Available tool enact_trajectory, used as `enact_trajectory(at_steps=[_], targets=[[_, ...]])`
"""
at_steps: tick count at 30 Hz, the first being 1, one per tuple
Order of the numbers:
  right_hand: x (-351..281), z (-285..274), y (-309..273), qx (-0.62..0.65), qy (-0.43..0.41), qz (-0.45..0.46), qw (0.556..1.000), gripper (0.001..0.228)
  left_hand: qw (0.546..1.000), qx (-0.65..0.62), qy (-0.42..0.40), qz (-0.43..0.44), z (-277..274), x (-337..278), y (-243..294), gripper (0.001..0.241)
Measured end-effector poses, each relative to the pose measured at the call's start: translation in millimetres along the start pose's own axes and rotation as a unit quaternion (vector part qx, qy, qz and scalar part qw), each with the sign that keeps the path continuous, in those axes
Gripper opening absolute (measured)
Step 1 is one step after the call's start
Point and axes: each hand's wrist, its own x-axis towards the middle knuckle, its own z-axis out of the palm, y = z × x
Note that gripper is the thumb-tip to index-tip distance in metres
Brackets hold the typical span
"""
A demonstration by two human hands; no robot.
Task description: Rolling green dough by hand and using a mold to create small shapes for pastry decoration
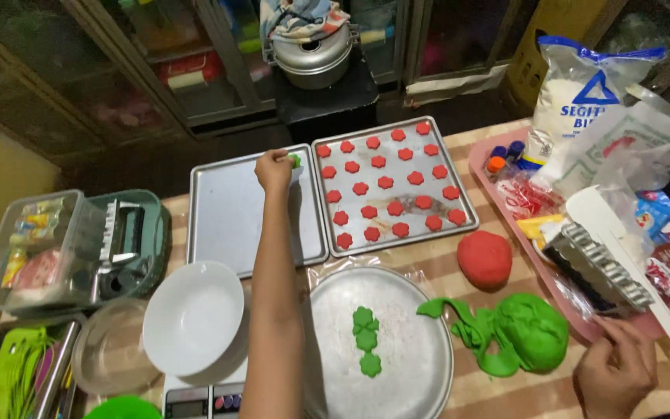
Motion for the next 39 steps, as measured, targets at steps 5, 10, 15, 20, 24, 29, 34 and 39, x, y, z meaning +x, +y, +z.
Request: enact_trajectory(at_steps=[5,10,15,20,24,29,34,39], targets=[[-12,14,12,0.017,0.024,0.039,0.999,0.041,0.999,0.017,0.0,-0.03,20,15,1,0.019],[-23,20,29,-0.005,0.034,0.064,0.997,0.048,0.998,0.036,-0.004,-0.057,37,36,-10,0.017],[-28,24,50,0.0,0.039,0.005,0.999,0.045,0.997,0.075,0.012,-0.003,43,45,-27,0.017],[-23,19,34,-0.003,0.022,0.025,0.999,0.044,0.994,0.107,-0.021,0.013,17,7,12,0.01],[-25,17,36,-0.016,0.015,0.04,0.999,0.044,0.989,0.144,-0.028,0.008,12,-4,19,0.019],[-17,15,21,0.012,0.026,0.032,0.999,0.038,0.99,0.111,0.015,0.081,19,9,19,0.032],[-12,0,15,-0.019,-0.017,0.027,0.999,0.045,0.954,0.018,0.037,0.296,-4,-40,86,0.027],[-8,-5,21,0.014,-0.014,-0.031,0.999,0.046,0.904,0.016,-0.204,0.375,-42,-172,154,0.034]])
